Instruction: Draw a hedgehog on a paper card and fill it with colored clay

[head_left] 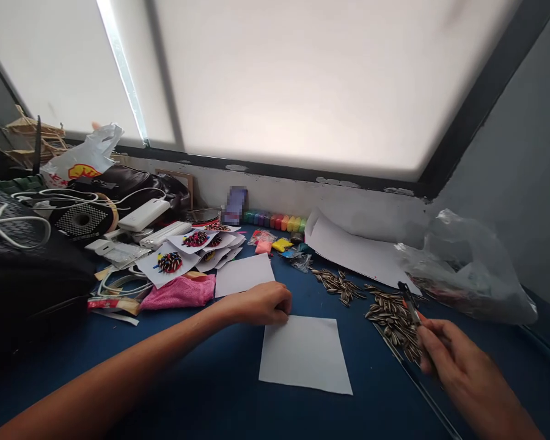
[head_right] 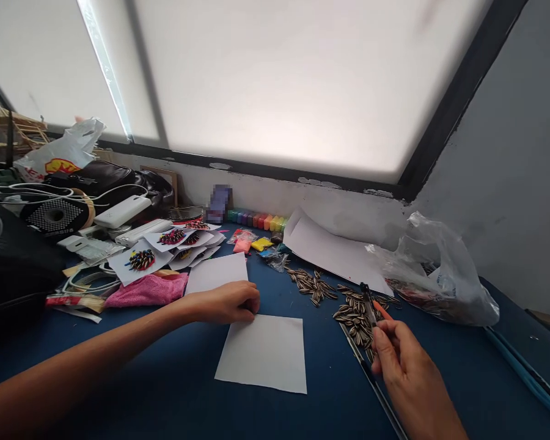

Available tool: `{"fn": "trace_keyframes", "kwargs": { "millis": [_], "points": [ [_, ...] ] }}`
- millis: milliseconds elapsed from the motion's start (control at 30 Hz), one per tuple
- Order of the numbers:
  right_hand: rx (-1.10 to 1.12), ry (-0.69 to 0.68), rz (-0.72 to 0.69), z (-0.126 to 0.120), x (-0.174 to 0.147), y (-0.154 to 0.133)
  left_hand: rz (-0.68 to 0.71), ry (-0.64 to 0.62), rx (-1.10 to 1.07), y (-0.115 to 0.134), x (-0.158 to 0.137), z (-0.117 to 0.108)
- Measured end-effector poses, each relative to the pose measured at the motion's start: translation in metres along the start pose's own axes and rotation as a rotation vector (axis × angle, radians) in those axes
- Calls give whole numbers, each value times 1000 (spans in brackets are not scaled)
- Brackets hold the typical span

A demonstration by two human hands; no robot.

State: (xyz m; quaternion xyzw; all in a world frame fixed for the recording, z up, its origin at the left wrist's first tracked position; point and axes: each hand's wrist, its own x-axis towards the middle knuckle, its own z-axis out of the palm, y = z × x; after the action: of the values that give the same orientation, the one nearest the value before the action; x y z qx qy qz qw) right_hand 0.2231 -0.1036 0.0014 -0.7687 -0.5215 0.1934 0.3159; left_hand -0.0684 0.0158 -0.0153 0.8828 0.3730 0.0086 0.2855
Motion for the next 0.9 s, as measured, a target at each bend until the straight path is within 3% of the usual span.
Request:
{"fn": "trace_keyframes", "kwargs": {
  "millis": [167, 333, 467, 733, 900],
  "points": [
    [530, -165, 54, 17, -15, -15, -20, 8, -70, 0, 3, 4],
    [725, -196, 111, 27, -23, -39, 20, 18, -116, 3, 14, 10],
    [991, -333, 197, 39, -22, -57, 67, 47, -144, 3, 24, 17],
    [975, -473, 208, 87, -21, -65, 134, 99, -223, -2, 21, 23],
    [896, -480, 239, 96, -21, -58, 170, 75, -251, -7, 19, 19]
  ]
}}
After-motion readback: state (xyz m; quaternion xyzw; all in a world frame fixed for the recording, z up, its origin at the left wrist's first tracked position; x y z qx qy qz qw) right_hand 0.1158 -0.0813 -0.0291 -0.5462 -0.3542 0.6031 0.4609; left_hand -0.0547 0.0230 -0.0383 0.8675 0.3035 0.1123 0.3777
